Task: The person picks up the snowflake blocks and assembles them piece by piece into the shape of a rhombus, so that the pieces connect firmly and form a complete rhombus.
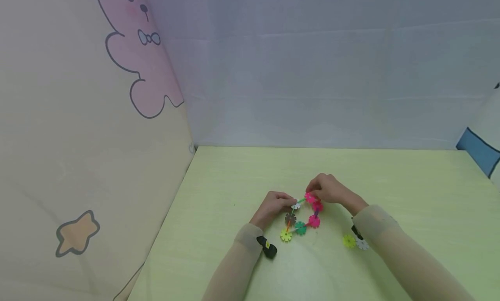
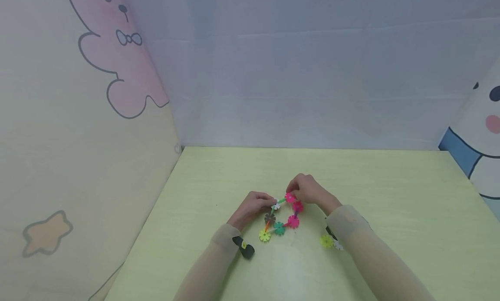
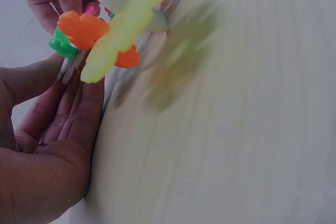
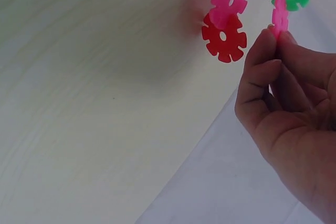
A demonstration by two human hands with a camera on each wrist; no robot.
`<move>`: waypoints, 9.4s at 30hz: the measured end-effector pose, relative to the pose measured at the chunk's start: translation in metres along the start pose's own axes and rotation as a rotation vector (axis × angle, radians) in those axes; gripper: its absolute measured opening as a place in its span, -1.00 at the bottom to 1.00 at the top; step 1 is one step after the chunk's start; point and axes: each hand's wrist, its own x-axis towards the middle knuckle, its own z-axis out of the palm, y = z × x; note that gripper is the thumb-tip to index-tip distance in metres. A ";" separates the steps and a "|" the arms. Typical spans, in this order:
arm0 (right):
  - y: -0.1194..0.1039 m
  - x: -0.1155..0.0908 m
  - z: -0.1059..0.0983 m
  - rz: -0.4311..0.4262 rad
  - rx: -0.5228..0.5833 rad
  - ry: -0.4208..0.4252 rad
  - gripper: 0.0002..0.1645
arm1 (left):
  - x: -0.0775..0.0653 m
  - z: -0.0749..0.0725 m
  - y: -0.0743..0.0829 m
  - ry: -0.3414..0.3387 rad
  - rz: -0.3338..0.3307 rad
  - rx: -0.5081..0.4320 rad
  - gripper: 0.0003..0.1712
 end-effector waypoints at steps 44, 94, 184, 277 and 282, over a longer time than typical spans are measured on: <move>-0.001 0.005 0.001 0.008 0.048 -0.057 -0.85 | 0.001 -0.002 -0.002 -0.023 -0.003 -0.026 -0.81; 0.046 -0.108 0.017 -0.100 -0.080 -0.103 -0.54 | 0.011 0.008 0.009 0.114 -0.005 0.293 -0.86; 0.025 -0.005 0.003 -0.176 0.014 0.135 -0.94 | 0.016 0.005 0.003 0.105 0.012 0.253 -0.84; 0.024 0.007 0.011 -0.278 -0.056 0.148 -0.92 | 0.011 0.001 0.001 0.079 0.010 0.155 -0.84; 0.029 -0.012 0.008 -0.256 -0.097 0.203 -0.77 | 0.011 0.001 -0.002 0.085 0.008 0.164 -0.85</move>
